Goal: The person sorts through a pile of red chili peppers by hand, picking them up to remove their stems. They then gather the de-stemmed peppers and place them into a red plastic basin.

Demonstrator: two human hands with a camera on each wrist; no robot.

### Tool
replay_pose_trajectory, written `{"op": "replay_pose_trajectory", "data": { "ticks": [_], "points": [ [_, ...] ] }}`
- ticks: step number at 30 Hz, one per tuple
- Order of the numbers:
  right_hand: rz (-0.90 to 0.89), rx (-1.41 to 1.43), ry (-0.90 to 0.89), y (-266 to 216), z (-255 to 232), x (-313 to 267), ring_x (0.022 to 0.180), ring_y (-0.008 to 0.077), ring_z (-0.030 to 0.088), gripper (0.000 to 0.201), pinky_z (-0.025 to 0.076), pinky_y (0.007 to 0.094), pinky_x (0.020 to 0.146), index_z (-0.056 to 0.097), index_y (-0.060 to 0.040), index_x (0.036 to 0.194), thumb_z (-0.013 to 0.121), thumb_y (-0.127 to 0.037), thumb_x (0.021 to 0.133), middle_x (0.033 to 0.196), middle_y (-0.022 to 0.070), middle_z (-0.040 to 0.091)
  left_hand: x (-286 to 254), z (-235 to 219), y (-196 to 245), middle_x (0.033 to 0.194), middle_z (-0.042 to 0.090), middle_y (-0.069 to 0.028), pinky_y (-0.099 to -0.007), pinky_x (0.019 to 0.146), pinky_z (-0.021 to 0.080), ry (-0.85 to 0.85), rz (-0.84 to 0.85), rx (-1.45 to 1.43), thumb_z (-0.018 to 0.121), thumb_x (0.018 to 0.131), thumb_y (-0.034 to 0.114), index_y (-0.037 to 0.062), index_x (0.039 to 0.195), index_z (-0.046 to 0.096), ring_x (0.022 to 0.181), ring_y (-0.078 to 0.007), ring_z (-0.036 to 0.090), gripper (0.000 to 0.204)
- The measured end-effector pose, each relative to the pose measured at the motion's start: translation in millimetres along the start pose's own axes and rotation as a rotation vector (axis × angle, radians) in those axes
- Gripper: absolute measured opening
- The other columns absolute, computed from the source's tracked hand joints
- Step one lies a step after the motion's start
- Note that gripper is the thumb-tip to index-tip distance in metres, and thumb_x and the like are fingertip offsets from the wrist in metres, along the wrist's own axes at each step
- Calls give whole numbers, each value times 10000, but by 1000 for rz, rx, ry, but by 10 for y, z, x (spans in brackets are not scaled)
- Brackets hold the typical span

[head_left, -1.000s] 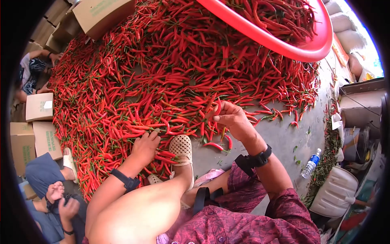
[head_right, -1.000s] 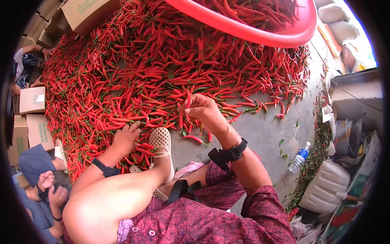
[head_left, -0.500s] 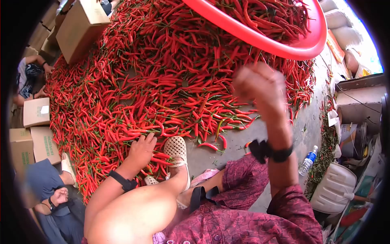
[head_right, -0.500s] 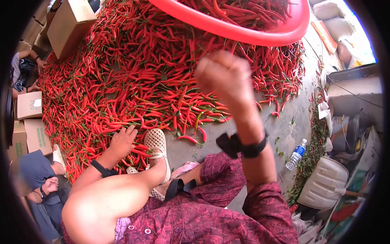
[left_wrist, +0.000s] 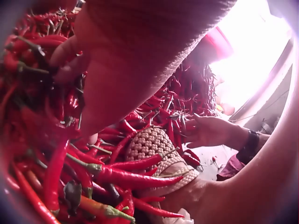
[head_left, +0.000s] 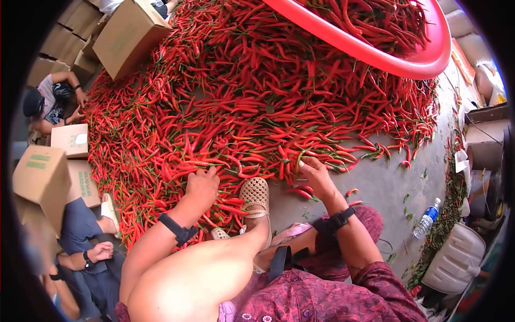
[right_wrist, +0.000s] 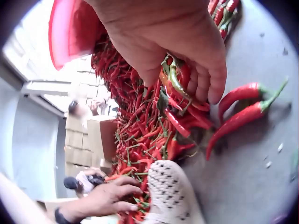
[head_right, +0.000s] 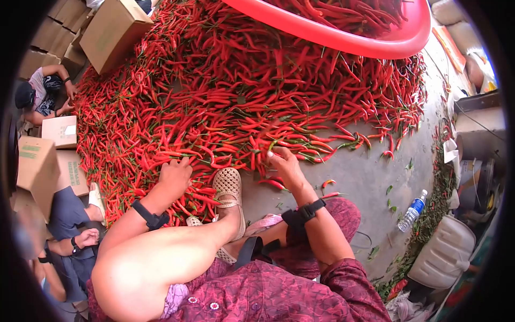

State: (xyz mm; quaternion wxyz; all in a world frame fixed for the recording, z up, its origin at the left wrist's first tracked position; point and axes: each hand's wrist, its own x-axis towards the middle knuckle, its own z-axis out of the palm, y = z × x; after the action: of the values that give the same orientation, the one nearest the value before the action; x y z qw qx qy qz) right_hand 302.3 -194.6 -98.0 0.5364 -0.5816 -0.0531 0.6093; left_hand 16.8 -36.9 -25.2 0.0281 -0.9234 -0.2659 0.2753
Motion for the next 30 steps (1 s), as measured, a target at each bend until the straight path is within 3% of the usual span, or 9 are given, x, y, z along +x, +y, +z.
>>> {"op": "replay_pose_trajectory", "data": {
  "ticks": [4,9,13,17,18,20,23,26,30],
  "points": [
    [36,-26,-81,101,314,104,904,201,633,425,557,370,723,479,-59,1266,584,-313,941,1002,77,615,18,-194,-212,1052,583,-94,-420,755,507,-105,97,-294,706,774,290,72,956,656,918,-294,618,288],
    [73,-176,4,40,535,110,923,210,633,485,545,382,759,428,-74,1331,562,-335,945,1083,72,617,102,-551,-611,905,670,-171,-391,764,518,62,106,-755,716,781,177,48,1045,640,872,-324,659,303],
    [27,-106,-188,-27,819,135,1069,191,572,643,511,370,818,263,-115,1478,545,-355,953,1319,94,499,317,-763,-1039,897,673,-140,-335,752,512,-19,-210,-1077,706,807,253,16,1055,633,853,-226,660,351],
    [-206,-371,-200,80,1111,503,1048,130,518,644,479,297,825,250,-104,1478,548,-330,953,1272,84,499,577,-318,-1397,969,673,-155,-345,793,514,35,-285,-1078,701,824,292,7,1126,605,915,-255,656,427],
    [-112,-298,-240,-234,1261,417,869,160,571,600,471,298,810,296,-3,1433,543,-265,954,1020,114,629,629,-280,-1435,1074,648,-190,-375,883,490,23,-308,-1013,705,817,319,-1,1183,574,1030,-300,624,504],
    [-245,-183,-161,-30,1349,630,834,145,570,601,477,289,778,291,-12,1432,539,-273,951,979,115,643,783,-178,-1509,1244,557,-235,-403,980,436,54,-291,-969,710,808,338,-6,1289,498,1175,-348,540,628],
    [-206,-438,-95,-128,1264,598,874,140,578,600,487,269,752,279,-22,1434,529,-289,958,1044,130,632,1145,-282,-1514,1358,451,-254,-411,1040,384,52,-382,-965,709,802,385,-8,1362,418,1262,-368,455,743],
    [-36,-84,-136,-76,1245,489,1030,183,569,591,507,352,810,256,-115,1454,517,-327,968,1171,83,545,1530,-329,-1447,1381,425,-253,-418,1045,380,96,-349,-926,705,797,437,10,1387,390,1274,-382,438,794],
    [-8,19,-11,-159,1311,442,932,135,555,590,488,266,758,237,-39,1456,493,-257,971,1187,130,554,1876,-120,-1231,1338,445,-248,-434,981,432,188,-292,-946,692,793,476,36,1284,521,1187,-388,501,681]
  ]
}}
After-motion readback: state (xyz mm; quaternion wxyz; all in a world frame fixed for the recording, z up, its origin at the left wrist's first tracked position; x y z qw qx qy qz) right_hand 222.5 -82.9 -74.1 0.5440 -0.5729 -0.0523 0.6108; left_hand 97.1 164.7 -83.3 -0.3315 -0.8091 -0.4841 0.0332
